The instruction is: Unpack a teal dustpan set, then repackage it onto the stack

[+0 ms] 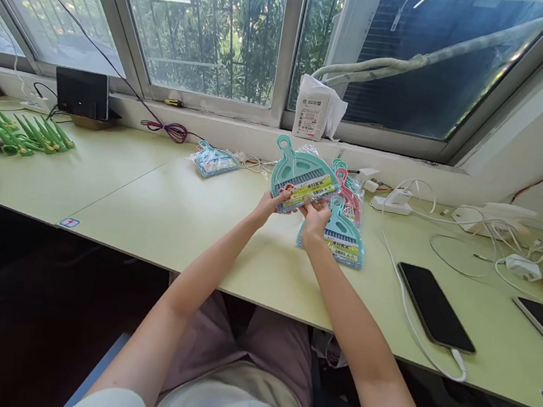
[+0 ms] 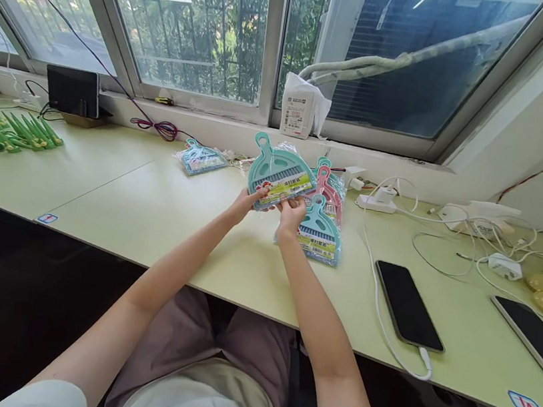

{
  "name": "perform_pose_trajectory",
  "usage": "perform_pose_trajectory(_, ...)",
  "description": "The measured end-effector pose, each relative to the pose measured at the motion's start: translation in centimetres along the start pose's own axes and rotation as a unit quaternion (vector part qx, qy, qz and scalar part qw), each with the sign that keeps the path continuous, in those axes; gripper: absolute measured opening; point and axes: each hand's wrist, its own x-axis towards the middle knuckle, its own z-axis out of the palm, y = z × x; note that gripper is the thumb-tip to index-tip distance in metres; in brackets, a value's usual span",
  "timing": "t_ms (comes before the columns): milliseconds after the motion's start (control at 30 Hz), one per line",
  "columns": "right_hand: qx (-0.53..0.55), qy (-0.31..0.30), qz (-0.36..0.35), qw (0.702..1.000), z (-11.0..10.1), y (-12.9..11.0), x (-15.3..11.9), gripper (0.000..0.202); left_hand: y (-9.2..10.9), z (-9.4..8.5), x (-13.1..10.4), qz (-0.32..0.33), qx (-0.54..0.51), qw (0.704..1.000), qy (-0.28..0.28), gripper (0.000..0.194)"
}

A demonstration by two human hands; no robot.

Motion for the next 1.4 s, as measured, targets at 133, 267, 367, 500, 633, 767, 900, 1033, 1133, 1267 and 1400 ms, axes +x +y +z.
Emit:
perform_pose_trajectory(133, -0.008, -0.005, -0.009, 1.0, -0.1, -0.1, 0.1, 0.022, -0.1, -0.4, 0.0, 0.001, 0.014, 1.0, -0.013, 0.055)
perform_pose_trajectory(267, -0.024, -0.004, 0.004, 1.0, -0.2, -0.1, 0.4, 0.022, -0.4, -0.5, 0.1, 0.02, 0.022, 1.0, -0.008, 0.06)
perform_pose_trajectory(367, -0.028, -0.002, 0.018, 0.999, -0.3, 0.0, 0.6, 0.023, -0.3, -0.5, 0.3, 0.019, 0.027, 0.999, -0.01, 0.065)
perform_pose_trajectory(500, -0.03, -0.012, 0.018, 0.999, -0.5, 0.0, 0.9, 0.025, 0.2, -0.7, 0.4, 0.011, 0.037, 0.999, -0.017, 0.064)
perform_pose_trajectory(633, -0.029, -0.013, 0.014, 0.999, -0.6, 0.0, 1.0, 0.025, 0.5, -0.8, 0.2, 0.012, 0.042, 0.999, -0.019, 0.059)
perform_pose_trajectory(767, -0.035, -0.012, 0.019, 0.999, -0.7, 0.0, 0.9, 0.024, 0.4, -0.9, 0.1, 0.006, 0.039, 0.999, -0.035, 0.056)
perform_pose_trajectory(900, -0.04, -0.013, 0.025, 0.999, -0.8, -0.1, 0.7, 0.025, 0.3, -0.9, 0.1, -0.003, 0.032, 0.998, -0.048, 0.055)
perform_pose_trajectory(1033, -0.048, -0.014, 0.018, 0.999, -0.9, 0.0, 0.8, 0.027, 0.4, -0.9, 0.1, -0.001, 0.027, 0.998, -0.055, 0.057)
perform_pose_trajectory(1133, -0.05, -0.015, 0.011, 0.999, -1.0, 0.2, 1.0, 0.027, 0.4, -0.9, 0.1, -0.006, 0.027, 0.998, -0.051, 0.055)
perform_pose_trajectory(1267, -0.035, -0.014, 0.018, 0.999, -0.9, 0.4, 1.1, 0.028, 0.3, -0.9, 0.1, -0.006, 0.036, 0.998, -0.048, 0.053)
perform_pose_trajectory(1400, -0.03, -0.018, 0.021, 0.999, -0.8, 0.4, 1.0, 0.026, 0.3, -0.9, 0.0, 0.002, 0.043, 0.998, -0.046, 0.057)
